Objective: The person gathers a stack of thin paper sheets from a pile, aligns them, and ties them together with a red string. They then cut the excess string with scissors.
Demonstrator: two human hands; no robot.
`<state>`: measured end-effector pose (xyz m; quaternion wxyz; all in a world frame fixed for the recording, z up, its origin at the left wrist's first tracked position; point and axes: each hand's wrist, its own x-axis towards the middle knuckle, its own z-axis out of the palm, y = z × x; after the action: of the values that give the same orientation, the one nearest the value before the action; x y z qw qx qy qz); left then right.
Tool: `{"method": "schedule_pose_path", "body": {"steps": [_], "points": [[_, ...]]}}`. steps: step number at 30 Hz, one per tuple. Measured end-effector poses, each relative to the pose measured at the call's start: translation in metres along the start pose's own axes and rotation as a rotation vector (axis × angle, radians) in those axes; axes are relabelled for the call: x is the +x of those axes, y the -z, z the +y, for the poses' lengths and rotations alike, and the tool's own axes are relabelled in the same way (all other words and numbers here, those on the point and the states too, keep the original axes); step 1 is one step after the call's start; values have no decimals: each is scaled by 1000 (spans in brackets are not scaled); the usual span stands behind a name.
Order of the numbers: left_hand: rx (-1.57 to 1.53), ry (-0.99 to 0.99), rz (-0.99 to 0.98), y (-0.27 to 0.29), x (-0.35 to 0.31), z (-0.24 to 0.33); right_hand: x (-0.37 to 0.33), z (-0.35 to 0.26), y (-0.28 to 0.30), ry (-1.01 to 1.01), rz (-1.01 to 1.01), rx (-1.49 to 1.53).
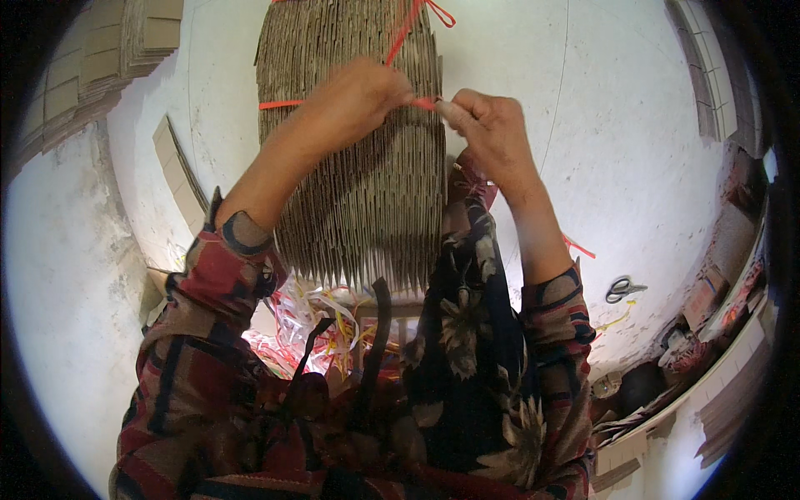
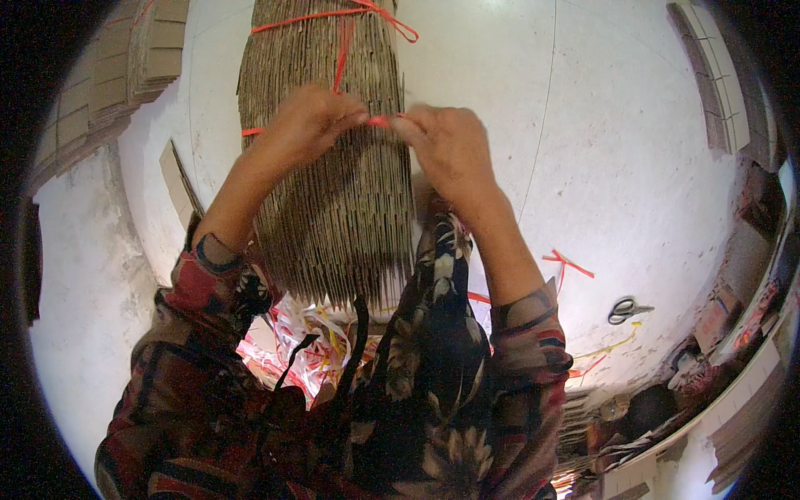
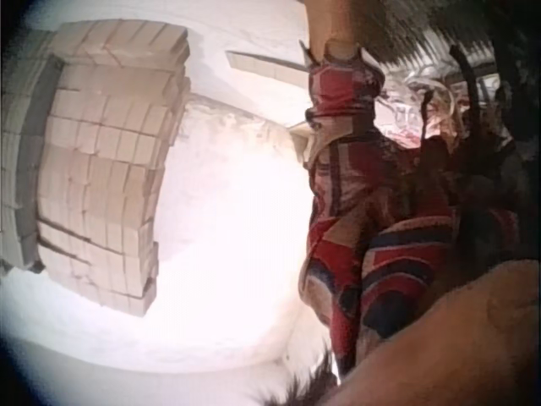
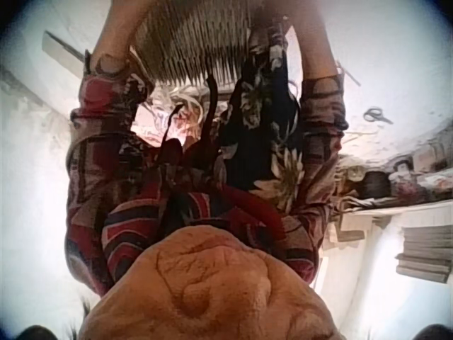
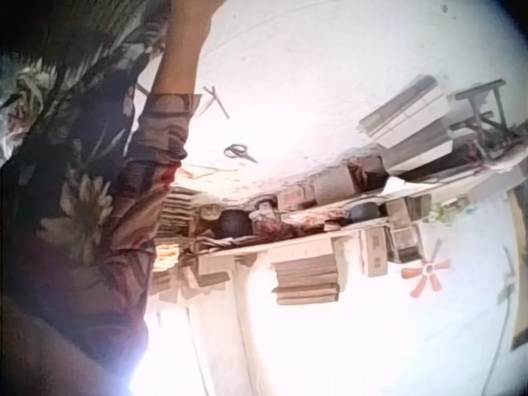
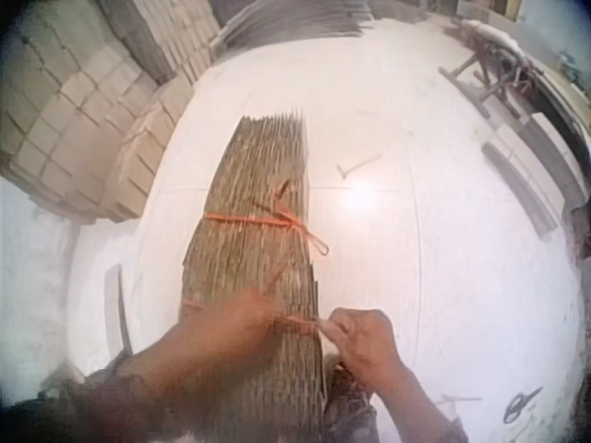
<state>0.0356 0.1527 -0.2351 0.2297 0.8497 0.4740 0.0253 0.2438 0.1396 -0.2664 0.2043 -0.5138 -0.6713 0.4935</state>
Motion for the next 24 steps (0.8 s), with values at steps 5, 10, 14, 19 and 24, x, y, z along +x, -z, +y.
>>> {"method": "schedule_pose_path", "body": {"steps": [5, 10, 14, 19, 24], "points": [[200, 81, 57, 2, -35, -20, 10, 50, -8, -277, -65, 402], [-1141, 321, 132, -4, -19, -5, 14, 44, -28, -437, 111, 1202], [-1586, 287, 128, -23, -7, -1, 21, 20, -28, -440, 41, 1449], [-1375, 404, 17, -14, -5, -7, 40, 29, -20, -522, -137, 1158], [-1089, 360, 143, -22, -24, -30, 41, 33, -21, -606, -65, 958]]}}
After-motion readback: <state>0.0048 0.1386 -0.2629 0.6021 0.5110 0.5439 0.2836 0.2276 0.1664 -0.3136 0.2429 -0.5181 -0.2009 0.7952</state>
